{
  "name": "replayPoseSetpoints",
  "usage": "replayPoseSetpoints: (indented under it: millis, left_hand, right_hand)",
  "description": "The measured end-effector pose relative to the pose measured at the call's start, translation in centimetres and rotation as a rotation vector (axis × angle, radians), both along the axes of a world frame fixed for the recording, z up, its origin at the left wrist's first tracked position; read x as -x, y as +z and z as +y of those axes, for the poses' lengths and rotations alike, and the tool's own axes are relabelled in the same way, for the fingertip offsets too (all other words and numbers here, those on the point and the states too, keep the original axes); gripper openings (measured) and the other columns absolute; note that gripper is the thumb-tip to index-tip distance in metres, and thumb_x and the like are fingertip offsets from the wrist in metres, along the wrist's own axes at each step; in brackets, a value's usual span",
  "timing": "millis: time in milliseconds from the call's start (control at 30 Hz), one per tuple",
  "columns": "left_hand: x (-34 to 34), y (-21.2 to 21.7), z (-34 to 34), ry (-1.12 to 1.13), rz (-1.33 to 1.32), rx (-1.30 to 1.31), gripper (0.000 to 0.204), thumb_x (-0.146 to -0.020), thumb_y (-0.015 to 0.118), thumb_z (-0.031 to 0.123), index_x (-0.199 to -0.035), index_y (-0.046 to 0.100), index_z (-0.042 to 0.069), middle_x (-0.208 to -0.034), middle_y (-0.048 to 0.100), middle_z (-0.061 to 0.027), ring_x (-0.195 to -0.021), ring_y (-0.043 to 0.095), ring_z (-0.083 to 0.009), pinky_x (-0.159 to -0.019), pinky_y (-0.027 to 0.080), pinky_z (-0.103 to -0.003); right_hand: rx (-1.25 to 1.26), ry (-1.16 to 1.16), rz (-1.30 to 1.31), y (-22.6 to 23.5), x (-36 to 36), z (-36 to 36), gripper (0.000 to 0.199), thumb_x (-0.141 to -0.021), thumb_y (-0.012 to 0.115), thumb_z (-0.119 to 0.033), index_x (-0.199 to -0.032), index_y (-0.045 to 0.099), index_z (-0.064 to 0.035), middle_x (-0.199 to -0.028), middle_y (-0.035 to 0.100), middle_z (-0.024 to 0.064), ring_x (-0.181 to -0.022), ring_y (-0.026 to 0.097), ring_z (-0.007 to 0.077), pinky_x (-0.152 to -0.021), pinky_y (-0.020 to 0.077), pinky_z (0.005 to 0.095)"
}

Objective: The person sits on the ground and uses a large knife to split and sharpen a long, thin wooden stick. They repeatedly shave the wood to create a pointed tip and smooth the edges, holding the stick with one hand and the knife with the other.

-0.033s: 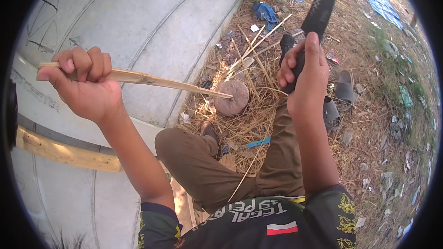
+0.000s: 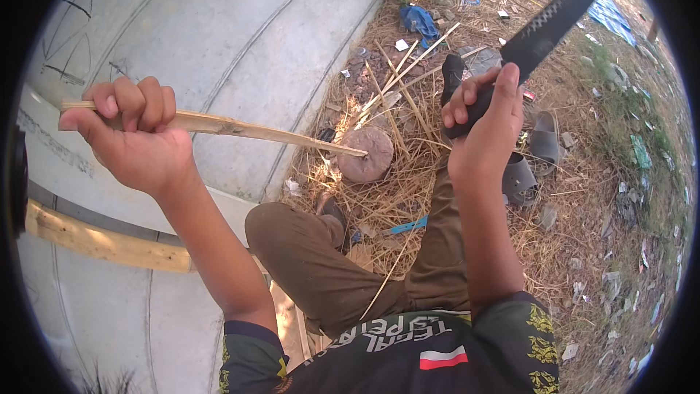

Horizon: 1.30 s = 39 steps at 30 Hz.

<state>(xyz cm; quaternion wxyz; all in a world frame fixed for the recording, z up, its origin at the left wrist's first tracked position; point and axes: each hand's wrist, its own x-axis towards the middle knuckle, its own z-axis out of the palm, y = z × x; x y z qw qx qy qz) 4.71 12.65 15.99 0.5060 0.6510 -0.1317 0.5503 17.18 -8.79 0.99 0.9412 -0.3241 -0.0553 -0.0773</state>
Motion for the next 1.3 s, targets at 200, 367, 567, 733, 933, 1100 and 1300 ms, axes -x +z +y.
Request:
replayPoseSetpoints:
  millis: [200, 367, 567, 733, 933, 1100, 1300]
  left_hand:
    - [-1.6, -0.8, -1.7, 0.011, -0.007, -0.028, 0.057, -0.097, 0.044, 0.068, -0.075, 0.036, 0.016, -0.059, 0.022, 0.0038, -0.051, 0.014, -0.0094, -0.047, 0.012, -0.027]
    - [-0.3, 0.1, 1.0, 0.074, -0.016, -0.011, 0.058, -0.096, 0.045, 0.069, -0.076, 0.036, 0.015, -0.059, 0.022, 0.004, -0.051, 0.015, -0.0096, -0.047, 0.013, -0.027]
    - [-1.5, 0.3, 0.8, 0.126, -0.049, 0.039, 0.059, -0.095, 0.047, 0.07, -0.077, 0.035, 0.015, -0.059, 0.021, 0.0041, -0.051, 0.015, -0.0097, -0.048, 0.014, -0.026]
    - [-2.3, 0.4, 1.1, 0.184, -0.028, 0.014, 0.06, -0.094, 0.049, 0.071, -0.077, 0.035, 0.014, -0.06, 0.021, 0.0035, -0.052, 0.015, -0.0102, -0.05, 0.013, -0.027]
    - [-1.1, 0.7, 1.8, 0.196, -0.056, 0.091, 0.06, -0.093, 0.051, 0.07, -0.076, 0.034, 0.015, -0.061, 0.022, 0.0033, -0.053, 0.015, -0.0101, -0.05, 0.014, -0.027]
    - [-2.1, -0.1, -0.3, 0.119, -0.032, 0.037, 0.06, -0.093, 0.05, 0.07, -0.076, 0.034, 0.015, -0.061, 0.022, 0.0034, -0.053, 0.015, -0.0099, -0.05, 0.014, -0.027]
    - [-0.5, 0.1, 1.0, 0.159, -0.004, 0.06, 0.061, -0.094, 0.046, 0.072, -0.076, 0.034, 0.014, -0.061, 0.021, 0.0036, -0.053, 0.014, -0.0105, -0.05, 0.013, -0.027]
  right_hand:
    - [0.463, 1.172, 0.367, -10.0, 9.6, 5.8, 0.025, -0.106, 0.048, -0.032, -0.095, 0.039, -0.0121, -0.066, 0.038, -0.0027, -0.046, 0.036, 0.0079, -0.04, 0.0317, 0.0251]
    - [0.361, 0.652, 0.11, -0.1, 2.5, 1.6, 0.038, -0.105, 0.047, -0.046, -0.09, 0.044, -0.0113, -0.067, 0.038, -0.0034, -0.046, 0.034, 0.0038, -0.038, 0.0274, 0.0221]
    - [-0.195, 0.279, 0.259, -4.5, 4.2, 5.3, 0.043, -0.106, 0.042, -0.049, -0.085, 0.039, -0.011, -0.065, 0.037, 0.0002, -0.046, 0.034, 0.0109, -0.041, 0.0325, 0.0296]
    - [0.447, 1.25, 0.53, -7.1, 7.3, 7.0, 0.044, -0.105, 0.046, -0.047, -0.079, 0.039, -0.0126, -0.06, 0.034, -0.0025, -0.043, 0.03, 0.0084, -0.037, 0.0231, 0.0266]
    - [0.202, 0.38, -0.098, 3.2, 1.8, 1.1, 0.045, -0.104, 0.048, -0.05, -0.084, 0.042, -0.0095, -0.062, 0.04, -0.0024, -0.043, 0.035, 0.005, -0.037, 0.0309, 0.0225]
    - [0.271, 0.795, 0.28, -8.0, 8.6, 7.2, 0.042, -0.105, 0.048, -0.048, -0.083, 0.04, -0.0124, -0.061, 0.035, -0.0031, -0.044, 0.033, 0.0077, -0.039, 0.0284, 0.0266]
    - [0.461, 0.885, 0.186, -1.2, 1.8, -0.4, 0.04, -0.104, 0.05, -0.045, -0.081, 0.044, -0.0125, -0.061, 0.037, -0.0045, -0.042, 0.031, 0.0041, -0.034, 0.0233, 0.0226]
